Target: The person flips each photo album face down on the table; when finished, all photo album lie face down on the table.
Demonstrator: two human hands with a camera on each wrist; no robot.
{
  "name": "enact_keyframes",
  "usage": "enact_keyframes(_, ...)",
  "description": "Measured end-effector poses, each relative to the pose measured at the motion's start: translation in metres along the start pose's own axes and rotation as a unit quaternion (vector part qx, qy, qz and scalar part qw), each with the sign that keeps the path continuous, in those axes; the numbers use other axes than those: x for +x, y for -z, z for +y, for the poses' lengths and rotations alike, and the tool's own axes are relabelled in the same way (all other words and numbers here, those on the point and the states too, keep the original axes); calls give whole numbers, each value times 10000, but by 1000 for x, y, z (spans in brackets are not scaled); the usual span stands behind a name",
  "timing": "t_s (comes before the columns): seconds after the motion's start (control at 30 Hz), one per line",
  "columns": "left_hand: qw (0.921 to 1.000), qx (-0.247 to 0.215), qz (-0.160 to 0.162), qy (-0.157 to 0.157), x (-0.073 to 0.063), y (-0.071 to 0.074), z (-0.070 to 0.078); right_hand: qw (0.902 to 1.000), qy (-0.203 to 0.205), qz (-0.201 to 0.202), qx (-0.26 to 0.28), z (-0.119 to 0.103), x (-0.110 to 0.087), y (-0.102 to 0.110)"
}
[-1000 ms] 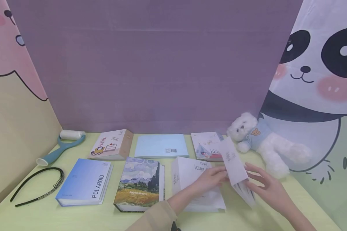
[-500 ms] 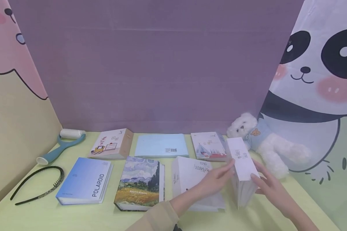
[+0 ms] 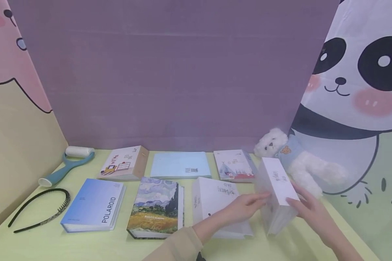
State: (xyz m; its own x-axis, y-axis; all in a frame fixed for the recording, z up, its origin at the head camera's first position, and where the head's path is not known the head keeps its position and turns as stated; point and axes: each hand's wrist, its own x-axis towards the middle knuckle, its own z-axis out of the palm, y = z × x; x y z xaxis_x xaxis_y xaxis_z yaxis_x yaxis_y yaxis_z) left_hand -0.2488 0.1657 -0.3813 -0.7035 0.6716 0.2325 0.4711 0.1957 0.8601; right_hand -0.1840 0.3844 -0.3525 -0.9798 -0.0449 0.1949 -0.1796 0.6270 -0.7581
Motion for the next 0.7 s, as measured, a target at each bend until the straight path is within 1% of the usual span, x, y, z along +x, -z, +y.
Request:
enact_keyframes(0.13, 9997, 144, -221, 17, 1, 2, -3, 9976, -556, -134, -392, -9, 1, 3)
enact_keyframes(0.3, 9981, 332, -504, 107, 2, 6, -5, 9912, -924, -255, -908, -15, 4, 7)
enact_keyframes(0.4, 9970, 380, -631, 221, 2, 9, -7, 9874, -1054, -234, -1158, -15, 6, 11)
enact_keyframes(0.53, 9953, 335, -776, 473, 1, 10, -11, 9821, -1147, -65, -1495, -12, 8, 17)
enact_keyframes(0.7, 9909, -120, -987, 904, 1, 10, -17, 9787, -1152, 12, -1700, -6, 9, 25)
